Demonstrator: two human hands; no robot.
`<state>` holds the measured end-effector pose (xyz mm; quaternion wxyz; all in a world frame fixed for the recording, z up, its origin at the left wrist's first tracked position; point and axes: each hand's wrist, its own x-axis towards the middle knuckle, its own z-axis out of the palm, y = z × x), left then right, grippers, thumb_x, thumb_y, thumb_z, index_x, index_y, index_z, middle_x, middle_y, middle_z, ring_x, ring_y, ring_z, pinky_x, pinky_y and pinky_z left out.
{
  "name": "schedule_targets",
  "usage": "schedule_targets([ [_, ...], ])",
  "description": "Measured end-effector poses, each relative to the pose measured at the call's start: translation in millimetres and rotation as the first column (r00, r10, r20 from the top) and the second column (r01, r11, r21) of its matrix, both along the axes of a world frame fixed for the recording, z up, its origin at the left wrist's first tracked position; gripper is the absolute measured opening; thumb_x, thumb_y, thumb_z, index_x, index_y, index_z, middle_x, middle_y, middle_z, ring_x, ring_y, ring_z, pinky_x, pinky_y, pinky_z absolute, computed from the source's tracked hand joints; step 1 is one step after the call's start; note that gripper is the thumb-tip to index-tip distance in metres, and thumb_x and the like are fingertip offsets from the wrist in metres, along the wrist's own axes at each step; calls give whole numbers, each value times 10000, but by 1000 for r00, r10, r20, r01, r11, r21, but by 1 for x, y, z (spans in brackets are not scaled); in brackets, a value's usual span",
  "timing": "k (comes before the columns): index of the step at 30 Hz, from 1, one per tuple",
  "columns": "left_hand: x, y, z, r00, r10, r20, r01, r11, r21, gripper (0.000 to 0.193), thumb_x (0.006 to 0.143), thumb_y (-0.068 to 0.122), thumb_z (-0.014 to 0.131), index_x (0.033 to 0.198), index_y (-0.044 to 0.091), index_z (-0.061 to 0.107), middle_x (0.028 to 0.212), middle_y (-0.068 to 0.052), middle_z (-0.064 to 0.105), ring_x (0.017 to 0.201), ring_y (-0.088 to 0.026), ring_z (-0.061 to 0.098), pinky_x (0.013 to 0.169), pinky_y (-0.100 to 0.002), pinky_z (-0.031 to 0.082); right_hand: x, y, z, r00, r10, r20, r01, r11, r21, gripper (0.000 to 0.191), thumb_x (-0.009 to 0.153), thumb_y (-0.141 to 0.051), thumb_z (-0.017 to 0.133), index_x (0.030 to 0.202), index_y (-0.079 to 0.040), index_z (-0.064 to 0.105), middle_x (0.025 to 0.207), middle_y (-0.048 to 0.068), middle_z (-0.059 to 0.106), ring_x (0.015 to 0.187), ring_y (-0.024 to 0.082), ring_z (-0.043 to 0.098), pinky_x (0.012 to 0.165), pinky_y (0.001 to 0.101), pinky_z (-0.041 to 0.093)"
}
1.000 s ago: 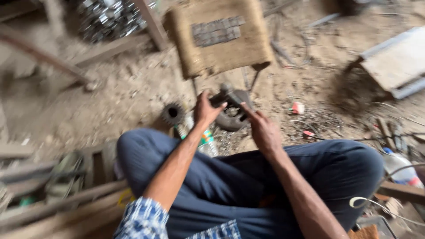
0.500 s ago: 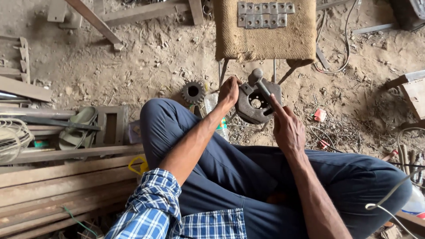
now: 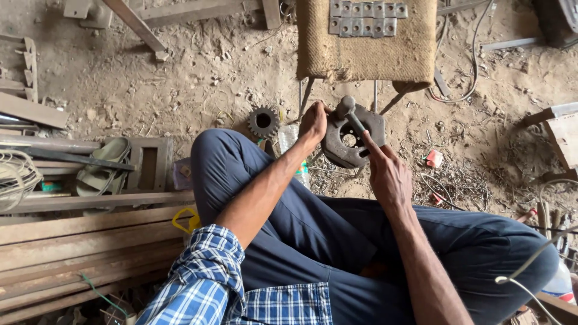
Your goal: The person sits on the ground and uses a hammer to strike a small metal piece placed on an anvil. They repeatedly pick up the metal piece, position it, and hammer it, occasionally placing finished pieces on a nearby chair.
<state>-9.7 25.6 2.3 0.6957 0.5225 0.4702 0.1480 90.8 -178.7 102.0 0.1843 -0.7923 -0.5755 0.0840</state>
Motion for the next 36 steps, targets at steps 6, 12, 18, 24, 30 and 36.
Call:
schedule_targets([
  [6,-11,-4,-3,1000,3,-24,-2,999,46,865,933,719,44,1622,196,66,1708,-84,-21,1562,-277,3,1220,-562,87,3,-6,0,998,-46,-34,48,998,45,556,1045,-141,574,1569,-300,477,871,117,646,606,266,594,524,428,497],
  [12,-15,3,-16,975,223,-21,-208,935,288,502,1001,385,334,989,21,680,939,-115,718,884,-254,642,804,-413,485,-5,-4,8,962,24,-273,42,972,232,534,959,-34,592,1437,-271,604,1086,121,751,826,326,724,691,433,582],
  [18,-22,6,-25,981,192,-18,-179,940,292,489,973,372,361,1026,53,727,1056,-109,749,977,-260,680,883,-389,505,-6,-2,15,975,-62,-213,78,995,67,553,944,-62,609,1439,-308,588,964,92,712,681,293,689,591,435,553],
  [24,-30,5,-30,986,117,-123,-95,981,171,547,1026,449,241,1147,108,652,1245,-122,668,1174,-254,612,1047,-445,453,-2,-7,8,977,36,-209,-3,987,158,606,952,-96,604,1516,-300,519,977,90,690,746,283,668,655,438,542],
  [30,-31,8,-41,995,86,-58,-78,987,140,568,1039,509,161,1207,116,534,1395,-152,524,1383,-290,431,1185,-574,265,-5,-6,5,958,-11,-288,46,992,116,539,992,-146,599,1501,-309,525,982,93,673,715,279,660,629,422,544],
  [36,-26,14,-48,994,89,-65,-80,989,123,577,1013,517,161,1205,113,526,1485,-153,454,1456,-292,342,1216,-587,203,-7,-4,9,980,-28,-197,37,998,43,543,998,-132,568,1503,-325,512,1002,76,667,722,265,666,583,428,541],
])
